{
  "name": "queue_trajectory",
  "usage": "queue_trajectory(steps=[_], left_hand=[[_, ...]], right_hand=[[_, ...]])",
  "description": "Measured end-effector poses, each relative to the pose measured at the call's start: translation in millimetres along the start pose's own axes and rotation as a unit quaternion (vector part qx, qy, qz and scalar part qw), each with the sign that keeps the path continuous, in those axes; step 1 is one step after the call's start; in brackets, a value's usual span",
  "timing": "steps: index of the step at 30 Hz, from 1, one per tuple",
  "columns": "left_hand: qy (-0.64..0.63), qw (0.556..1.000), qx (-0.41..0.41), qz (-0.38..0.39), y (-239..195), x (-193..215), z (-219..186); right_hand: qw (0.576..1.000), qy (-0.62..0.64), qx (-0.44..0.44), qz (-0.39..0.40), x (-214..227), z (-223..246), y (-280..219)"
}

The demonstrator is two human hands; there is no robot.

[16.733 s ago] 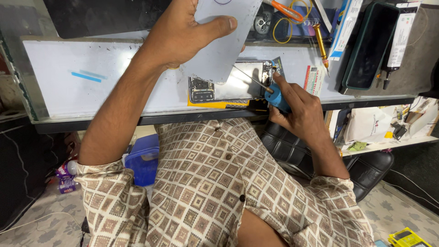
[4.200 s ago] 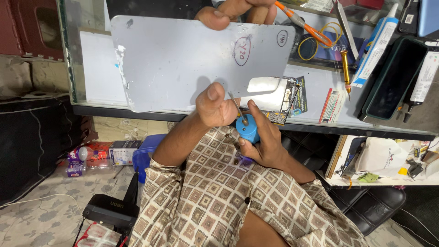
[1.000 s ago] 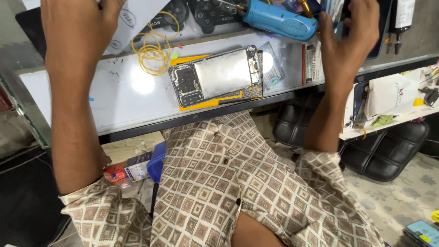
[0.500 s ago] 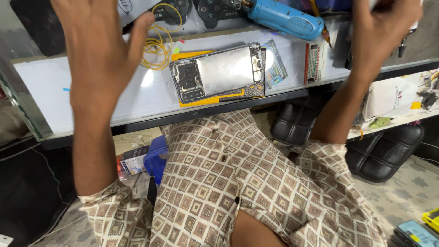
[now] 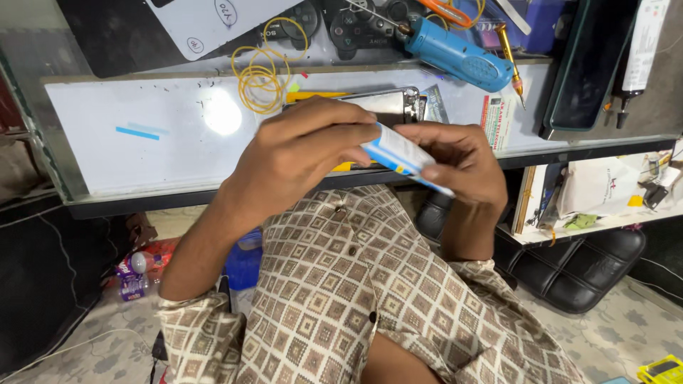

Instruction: The person uses a hot air gun to heat a white plastic phone back cover and the phone frame, then applies adhesive from a tube along the frame edges. They place the back cover onto the frame and press it down to bond the parts.

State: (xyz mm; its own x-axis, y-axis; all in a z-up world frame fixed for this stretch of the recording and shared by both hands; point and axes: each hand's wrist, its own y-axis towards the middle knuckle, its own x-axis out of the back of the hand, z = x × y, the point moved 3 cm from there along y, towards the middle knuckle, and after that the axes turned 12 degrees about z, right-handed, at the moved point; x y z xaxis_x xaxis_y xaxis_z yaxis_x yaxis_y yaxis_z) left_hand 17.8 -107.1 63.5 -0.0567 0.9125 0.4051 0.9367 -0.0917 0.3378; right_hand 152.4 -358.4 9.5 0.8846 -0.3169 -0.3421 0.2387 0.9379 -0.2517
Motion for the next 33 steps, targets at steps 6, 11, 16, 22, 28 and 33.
queue_trajectory(steps=[6,11,16,22,28,33], left_hand=[[-0.176,0.977,0.026,-0.118,-23,-17,15],[-0.061,0.977,-0.037,-0.201,-35,-42,4],[0.107,0.974,-0.141,-0.141,-44,-72,-16],[0.115,0.975,-0.119,-0.148,-83,-99,-6],[0.088,0.973,-0.04,-0.21,-115,-125,9],[0.057,0.973,0.001,-0.224,-121,-124,3]], right_hand=[[0.963,0.227,0.141,0.041,1,-21,1],[0.894,0.358,0.269,-0.012,-29,-41,1],[0.95,0.205,0.225,-0.064,-54,-58,-1],[0.979,0.07,0.192,0.009,-54,-66,-3],[0.978,-0.003,0.189,0.084,-60,-65,4],[0.986,-0.007,0.142,0.092,-60,-60,8]])
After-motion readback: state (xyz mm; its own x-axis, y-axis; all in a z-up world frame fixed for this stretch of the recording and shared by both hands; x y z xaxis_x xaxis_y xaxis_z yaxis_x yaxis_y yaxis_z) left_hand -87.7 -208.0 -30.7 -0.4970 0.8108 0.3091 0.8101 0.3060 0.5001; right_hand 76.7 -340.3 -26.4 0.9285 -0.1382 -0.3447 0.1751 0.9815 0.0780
